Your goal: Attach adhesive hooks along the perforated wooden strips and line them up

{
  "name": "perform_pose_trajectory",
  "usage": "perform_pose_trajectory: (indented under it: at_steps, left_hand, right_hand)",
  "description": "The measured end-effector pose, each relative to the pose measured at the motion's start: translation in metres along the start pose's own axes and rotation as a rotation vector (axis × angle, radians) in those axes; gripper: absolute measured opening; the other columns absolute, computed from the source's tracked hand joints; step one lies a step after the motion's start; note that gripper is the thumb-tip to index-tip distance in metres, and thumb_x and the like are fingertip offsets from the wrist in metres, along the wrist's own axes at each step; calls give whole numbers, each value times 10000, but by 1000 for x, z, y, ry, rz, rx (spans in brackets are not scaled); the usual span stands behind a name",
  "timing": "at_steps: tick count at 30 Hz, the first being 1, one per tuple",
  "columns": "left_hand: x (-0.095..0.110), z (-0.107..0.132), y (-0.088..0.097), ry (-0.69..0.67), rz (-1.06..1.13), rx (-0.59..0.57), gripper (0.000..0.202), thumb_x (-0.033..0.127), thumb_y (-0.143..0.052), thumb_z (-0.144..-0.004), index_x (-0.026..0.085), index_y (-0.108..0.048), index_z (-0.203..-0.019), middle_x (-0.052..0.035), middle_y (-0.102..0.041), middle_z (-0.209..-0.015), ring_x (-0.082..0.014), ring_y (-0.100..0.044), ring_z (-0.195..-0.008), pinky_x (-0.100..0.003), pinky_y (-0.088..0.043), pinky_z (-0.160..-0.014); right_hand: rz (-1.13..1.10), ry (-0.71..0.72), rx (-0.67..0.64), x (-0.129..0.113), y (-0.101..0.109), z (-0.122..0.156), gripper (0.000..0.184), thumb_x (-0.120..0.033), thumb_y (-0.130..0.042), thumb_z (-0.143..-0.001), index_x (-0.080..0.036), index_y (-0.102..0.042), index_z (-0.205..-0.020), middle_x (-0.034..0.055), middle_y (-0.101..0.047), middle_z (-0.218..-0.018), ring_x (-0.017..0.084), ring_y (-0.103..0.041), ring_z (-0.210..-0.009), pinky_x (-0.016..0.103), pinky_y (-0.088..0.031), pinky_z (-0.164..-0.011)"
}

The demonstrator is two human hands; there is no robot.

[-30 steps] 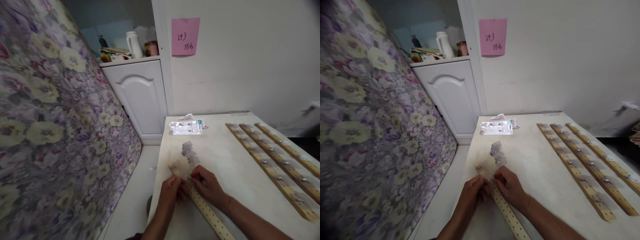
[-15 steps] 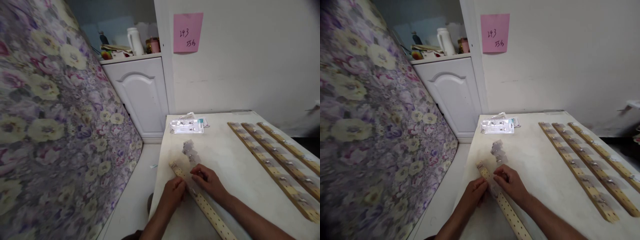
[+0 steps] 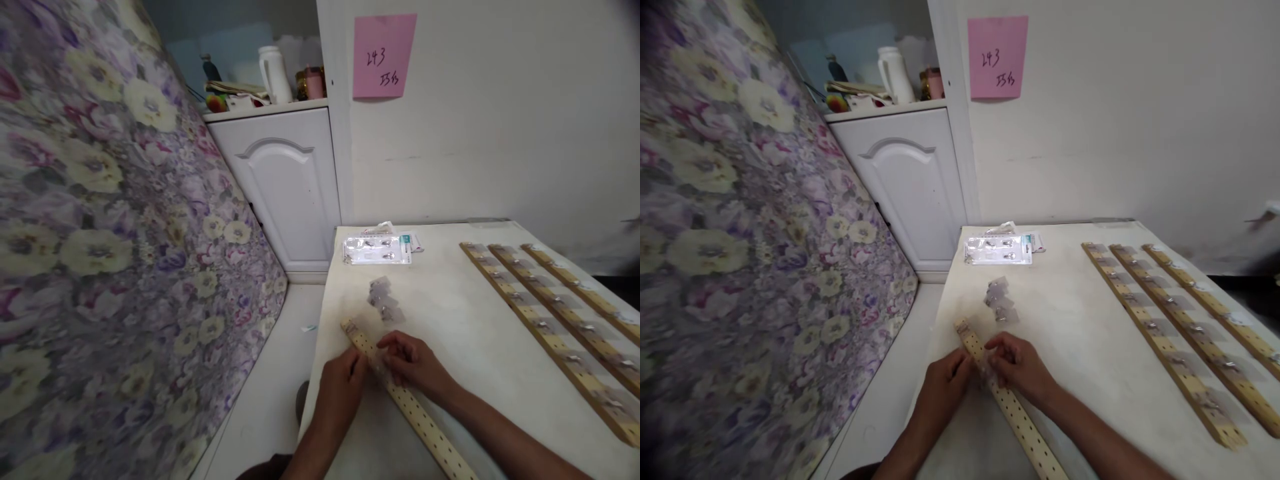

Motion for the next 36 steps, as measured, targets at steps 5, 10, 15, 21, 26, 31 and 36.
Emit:
perform_pose_trajectory:
  at_steps: [5,10,15,21,26,31,36]
  left_hand:
    - [-5,4,10,12,-88,14,135,278,-459,-828,208,-548,-755,25,-570,-670,-141,-518,-655,-227,-313,-600]
    - [-15,6,4,79,-121,-33,88,243,-569,-737,225,-572,-823,33,-604,-685,-150,-543,-662,-225,-297,-584]
    - [-11,5,1,105,-194,2,106,312,-612,-732,225,-599,-791,21,-635,-690,-159,-553,-650,-236,-271,-580]
    - [-9,3,1,77,-199,37,116,335,-581,-776,227,-619,-783,3,-676,-730,-176,-584,-681,-244,-286,-594]
    - [-10,1,3,75,-200,56,111,326,-566,-798,229,-620,-784,10,-687,-742,-172,-594,-694,-239,-285,-599]
    - [-9,0,3,75,-235,69,111,308,-552,-813,225,-621,-789,5,-684,-735,-166,-585,-679,-241,-271,-598]
    - [-10,-1,3,68,-253,77,117,308,-539,-832,227,-614,-794,9,-687,-762,-161,-587,-698,-235,-271,-601]
  right_hand:
    - [-11,52,134,-1,0,-7,224,-350,-582,-781,-209,-565,-954,-91,-477,-553,98,-481,-415,220,-356,-427]
    - [64,93,213,-5,-1,-8,202,-328,-545,-824,-210,-567,-986,-74,-497,-550,121,-496,-472,245,-392,-496]
    - [162,109,236,-7,-2,-10,226,-356,-517,-837,-211,-575,-1001,-57,-499,-564,148,-504,-524,264,-406,-531]
    - [349,124,243,-7,0,-11,199,-304,-493,-833,-215,-598,-977,-46,-519,-606,157,-523,-581,267,-406,-563]
    - [411,119,239,-8,1,-12,176,-263,-525,-794,-199,-581,-949,-33,-565,-633,168,-556,-603,279,-424,-586]
    - [408,108,231,-9,1,-13,154,-267,-518,-806,-200,-564,-938,-33,-563,-638,168,-560,-608,280,-428,-590]
    - [389,104,223,-6,1,-14,151,-266,-515,-808,-201,-557,-937,-32,-559,-643,164,-546,-603,274,-421,-584]
Point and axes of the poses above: each hand's wrist, its own z-axis away from the middle knuckle, its own y-axis out of the back of the hand, x = y × z, the point moved 5 cm from there along -z, towards the middle knuckle
